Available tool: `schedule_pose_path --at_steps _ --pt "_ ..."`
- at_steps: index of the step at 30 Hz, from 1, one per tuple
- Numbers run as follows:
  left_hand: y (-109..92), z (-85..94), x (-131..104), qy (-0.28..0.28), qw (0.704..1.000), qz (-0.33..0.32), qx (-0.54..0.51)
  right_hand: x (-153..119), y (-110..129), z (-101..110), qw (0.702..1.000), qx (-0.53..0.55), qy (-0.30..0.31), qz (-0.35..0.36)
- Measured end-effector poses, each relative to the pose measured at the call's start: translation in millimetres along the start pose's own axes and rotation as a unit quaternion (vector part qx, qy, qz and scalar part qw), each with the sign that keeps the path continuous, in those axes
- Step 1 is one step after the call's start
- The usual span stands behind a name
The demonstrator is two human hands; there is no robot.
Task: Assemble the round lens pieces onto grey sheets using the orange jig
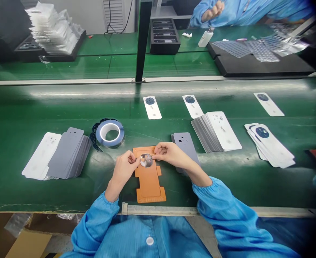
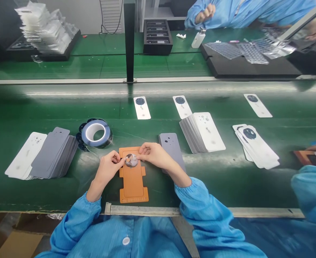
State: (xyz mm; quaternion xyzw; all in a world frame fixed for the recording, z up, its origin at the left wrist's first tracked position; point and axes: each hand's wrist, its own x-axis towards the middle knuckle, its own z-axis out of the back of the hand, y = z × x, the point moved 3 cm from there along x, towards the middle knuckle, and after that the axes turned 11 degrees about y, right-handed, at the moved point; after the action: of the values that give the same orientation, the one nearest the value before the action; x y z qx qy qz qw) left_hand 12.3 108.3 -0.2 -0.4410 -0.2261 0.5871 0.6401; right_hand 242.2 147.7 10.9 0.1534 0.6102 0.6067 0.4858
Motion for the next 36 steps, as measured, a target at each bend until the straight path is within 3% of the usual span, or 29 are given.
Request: schedule_pose_path --at_steps 11,30,36 --pt "1 -1.3 -2 -0.004 1.0 -0.007 -0.006 1 -3 -7 0.993 -0.102 -0.043 0.041" --pt "-1 -1.5 -2 -0.005 1.0 0.001 -0.003 -8 9 -12 0.986 -0.155 -0.014 0.065" --pt "-4 -1.4 -1 -0.006 1.0 0.006 -0.008 -11 8 -20 0.98 -0.176 -0.062 0.065"
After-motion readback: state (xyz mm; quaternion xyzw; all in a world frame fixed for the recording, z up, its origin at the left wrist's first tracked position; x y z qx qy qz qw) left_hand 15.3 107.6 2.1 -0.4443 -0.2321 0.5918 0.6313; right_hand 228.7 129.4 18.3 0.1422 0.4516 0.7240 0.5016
